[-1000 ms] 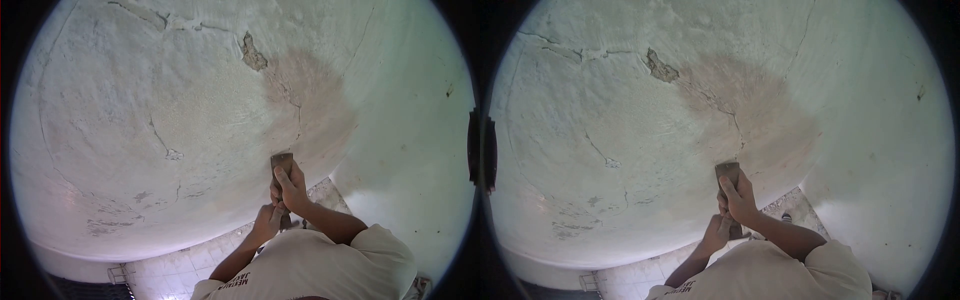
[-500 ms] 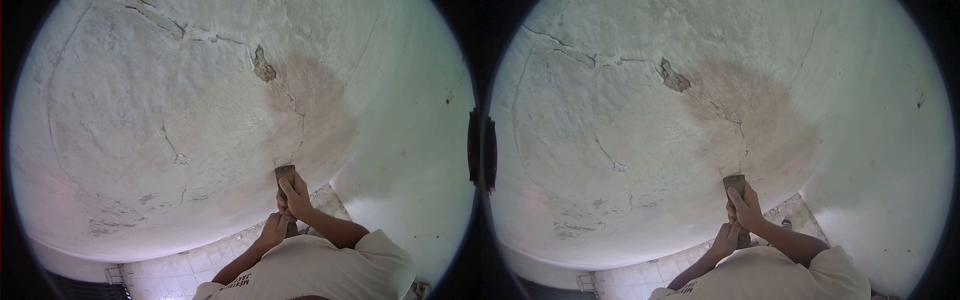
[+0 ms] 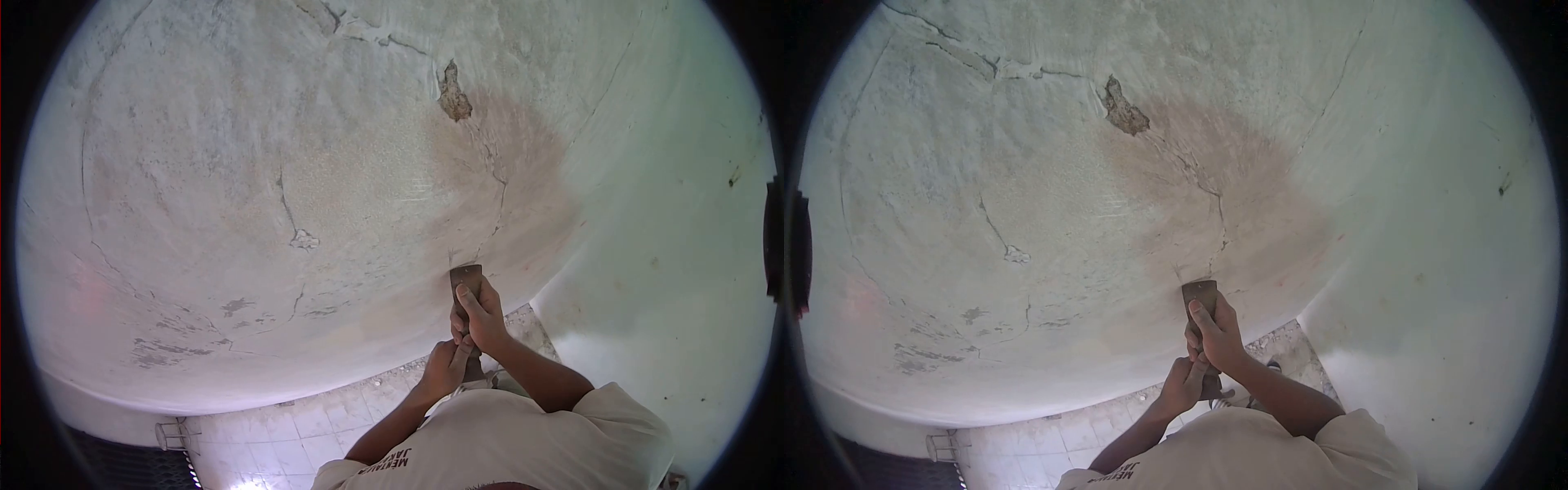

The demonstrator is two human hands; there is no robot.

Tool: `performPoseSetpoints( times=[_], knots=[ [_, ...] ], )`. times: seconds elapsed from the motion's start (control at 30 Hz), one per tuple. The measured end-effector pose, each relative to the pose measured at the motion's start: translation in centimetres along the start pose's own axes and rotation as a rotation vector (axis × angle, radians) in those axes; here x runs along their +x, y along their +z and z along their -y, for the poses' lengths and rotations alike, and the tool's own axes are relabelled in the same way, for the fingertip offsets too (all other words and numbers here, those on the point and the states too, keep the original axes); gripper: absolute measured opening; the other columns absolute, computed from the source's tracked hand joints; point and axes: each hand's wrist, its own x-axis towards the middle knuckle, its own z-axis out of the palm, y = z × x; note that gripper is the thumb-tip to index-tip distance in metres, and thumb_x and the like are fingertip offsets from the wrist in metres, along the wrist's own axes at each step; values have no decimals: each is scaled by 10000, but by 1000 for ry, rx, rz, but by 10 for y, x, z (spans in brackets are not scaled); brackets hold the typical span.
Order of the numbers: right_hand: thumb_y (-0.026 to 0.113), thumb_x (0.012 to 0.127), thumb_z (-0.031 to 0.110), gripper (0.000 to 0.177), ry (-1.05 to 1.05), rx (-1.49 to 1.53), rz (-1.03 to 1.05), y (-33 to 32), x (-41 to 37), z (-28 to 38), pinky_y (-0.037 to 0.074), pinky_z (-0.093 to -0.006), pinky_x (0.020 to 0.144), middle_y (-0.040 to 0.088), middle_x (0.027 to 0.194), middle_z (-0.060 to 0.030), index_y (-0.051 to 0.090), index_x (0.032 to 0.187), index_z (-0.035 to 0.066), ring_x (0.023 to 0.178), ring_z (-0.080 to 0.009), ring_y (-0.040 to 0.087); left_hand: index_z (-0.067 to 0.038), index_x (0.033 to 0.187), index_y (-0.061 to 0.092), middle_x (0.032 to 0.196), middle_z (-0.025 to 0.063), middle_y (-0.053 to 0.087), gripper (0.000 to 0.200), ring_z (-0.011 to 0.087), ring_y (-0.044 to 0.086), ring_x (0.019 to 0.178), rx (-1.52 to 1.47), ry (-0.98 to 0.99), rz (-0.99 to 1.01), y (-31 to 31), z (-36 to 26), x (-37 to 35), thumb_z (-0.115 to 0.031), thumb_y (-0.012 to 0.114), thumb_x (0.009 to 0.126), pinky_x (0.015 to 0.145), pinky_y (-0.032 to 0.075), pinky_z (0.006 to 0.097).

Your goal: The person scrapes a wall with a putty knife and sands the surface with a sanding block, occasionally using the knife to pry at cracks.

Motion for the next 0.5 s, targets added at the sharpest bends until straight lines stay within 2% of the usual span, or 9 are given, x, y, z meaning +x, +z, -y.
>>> performPoseSetpoints(
  times=[0.2, 0.3, 0.4, 0.47, 0.5],
  knots=[
    [467, 980, 285, 219, 99, -39, 20, -7, -1, 5, 402, -283, 327, 448, 539, -50, 368, 944, 93, 353, -140, 432, 32, 806, 599, 666, 228, 597, 465, 391, 590, 624, -15, 15, -21, 7, -3, -2, -322, 366, 997, 579, 437, 436],
    [487, 974, 255, 206, 91, -3, 11, -8, 0, 3, 419, -277, 340, 443, 535, -26, 398, 957, 70, 372, -101, 427, 36, 807, 599, 668, 233, 596, 467, 392, 594, 634, -80, -11, -19, 14, 18, 3, -325, 369, 995, 584, 439, 436],
    [487, 974, 249, 205, 39, -13, -53, -14, 1, -15, 414, -276, 342, 448, 542, -28, 395, 955, 66, 382, -99, 431, 39, 795, 590, 663, 239, 593, 459, 407, 594, 637, -70, 15, -57, 19, 33, 7, -321, 381, 989, 565, 436, 443],
    [484, 975, 264, 213, 39, -59, -4, -12, 4, -8, 415, -279, 338, 454, 549, -41, 381, 954, 78, 382, -118, 446, 39, 792, 586, 661, 238, 594, 455, 413, 593, 635, 56, 128, -134, 21, 29, 4, -320, 386, 987, 551, 434, 446],
    [482, 976, 271, 217, 45, -82, 15, -11, 2, -4, 416, -280, 336, 457, 552, -47, 374, 953, 84, 382, -127, 453, 38, 799, 588, 666, 238, 595, 448, 413, 596, 645, 38, 104, -113, 17, 22, 5, -313, 385, 987, 557, 437, 448]
  ],
)
